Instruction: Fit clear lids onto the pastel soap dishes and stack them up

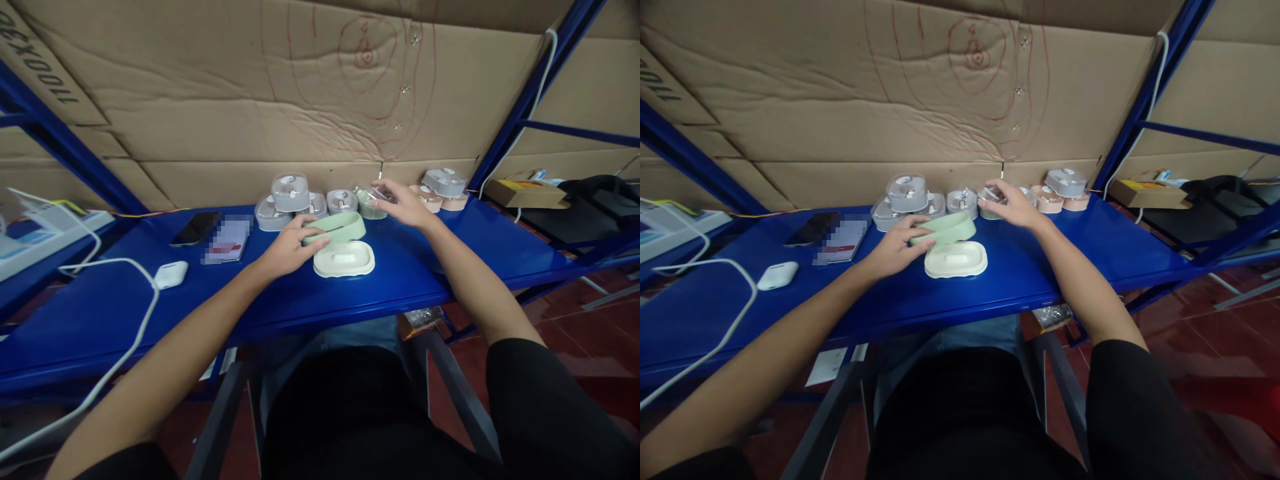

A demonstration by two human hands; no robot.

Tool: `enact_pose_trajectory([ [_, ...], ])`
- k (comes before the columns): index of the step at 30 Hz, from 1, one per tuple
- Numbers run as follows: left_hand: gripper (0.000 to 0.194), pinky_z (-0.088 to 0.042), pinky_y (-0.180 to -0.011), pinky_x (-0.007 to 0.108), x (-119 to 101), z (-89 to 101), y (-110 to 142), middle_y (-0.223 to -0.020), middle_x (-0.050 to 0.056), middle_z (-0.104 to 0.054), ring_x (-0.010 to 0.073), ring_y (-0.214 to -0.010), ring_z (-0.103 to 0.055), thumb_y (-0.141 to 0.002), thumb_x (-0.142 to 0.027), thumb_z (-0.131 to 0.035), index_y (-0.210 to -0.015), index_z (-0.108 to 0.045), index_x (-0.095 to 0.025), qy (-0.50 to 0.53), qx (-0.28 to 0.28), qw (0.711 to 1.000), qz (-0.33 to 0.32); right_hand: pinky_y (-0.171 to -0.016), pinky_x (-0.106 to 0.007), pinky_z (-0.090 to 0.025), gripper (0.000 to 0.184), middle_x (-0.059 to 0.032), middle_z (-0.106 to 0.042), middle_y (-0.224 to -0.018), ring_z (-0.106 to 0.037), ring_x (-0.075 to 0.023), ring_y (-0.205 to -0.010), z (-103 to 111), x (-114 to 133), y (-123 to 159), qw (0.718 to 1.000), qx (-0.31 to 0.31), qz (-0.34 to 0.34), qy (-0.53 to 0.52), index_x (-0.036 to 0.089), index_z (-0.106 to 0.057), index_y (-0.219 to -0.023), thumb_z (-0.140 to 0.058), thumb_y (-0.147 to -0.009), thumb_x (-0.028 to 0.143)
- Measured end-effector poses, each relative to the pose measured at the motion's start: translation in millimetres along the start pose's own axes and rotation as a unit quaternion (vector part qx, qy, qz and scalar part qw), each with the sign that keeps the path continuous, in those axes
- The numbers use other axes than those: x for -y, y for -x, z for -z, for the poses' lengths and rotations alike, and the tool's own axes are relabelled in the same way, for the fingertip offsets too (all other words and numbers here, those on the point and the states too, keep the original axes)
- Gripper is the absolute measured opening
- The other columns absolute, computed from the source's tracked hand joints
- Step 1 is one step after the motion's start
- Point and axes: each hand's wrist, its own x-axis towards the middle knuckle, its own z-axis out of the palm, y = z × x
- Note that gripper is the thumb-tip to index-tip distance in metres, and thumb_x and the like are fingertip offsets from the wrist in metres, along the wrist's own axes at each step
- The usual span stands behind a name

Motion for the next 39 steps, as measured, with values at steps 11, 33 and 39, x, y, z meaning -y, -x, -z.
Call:
enact_pose_trajectory([
  [11, 0.062, -0.050, -0.123, 0.061, 25.1, 15.0, -1.4, -0.120, 0.015, -0.063, 0.0410, -0.128, -0.065, -0.100, -0.074, -0.060, -0.113, -0.086, -0.020, -0.099, 0.021, 0.992, 0.076, -0.099, -0.057, -0.063, 0.071, -0.0101, -0.083, -0.118, -0.077, -0.0381, -0.110, 3.8, -4.1, -1.1, 0.982, 0.157, -0.029, 0.097, 0.027, -0.076, -0.137, -0.077, -0.087, 0.078],
  [33, 0.047, -0.046, -0.130, 0.061, -8.5, 4.6, 4.5, -0.157, 0.015, -0.058, 0.0419, -0.146, -0.062, -0.093, -0.067, -0.079, -0.108, -0.084, -0.023, -0.017, 0.040, 0.998, -0.048, -0.103, -0.049, -0.061, 0.090, -0.0210, -0.078, -0.139, -0.076, -0.0416, -0.122, -6.3, -1.4, -2.3, 0.940, 0.264, -0.055, 0.211, 0.014, -0.064, -0.154, -0.090, -0.083, 0.063],
  [39, 0.054, -0.050, -0.126, 0.058, -12.8, -11.3, 6.3, -0.150, 0.015, -0.064, 0.0397, -0.140, -0.067, -0.089, -0.065, -0.084, -0.123, -0.079, -0.023, 0.005, 0.089, 0.995, -0.047, -0.104, -0.049, -0.060, 0.088, -0.0224, -0.077, -0.141, -0.075, -0.0417, -0.124, -6.3, 5.0, -1.5, 0.936, 0.268, -0.055, 0.221, 0.011, -0.066, -0.152, -0.089, -0.084, 0.061],
])
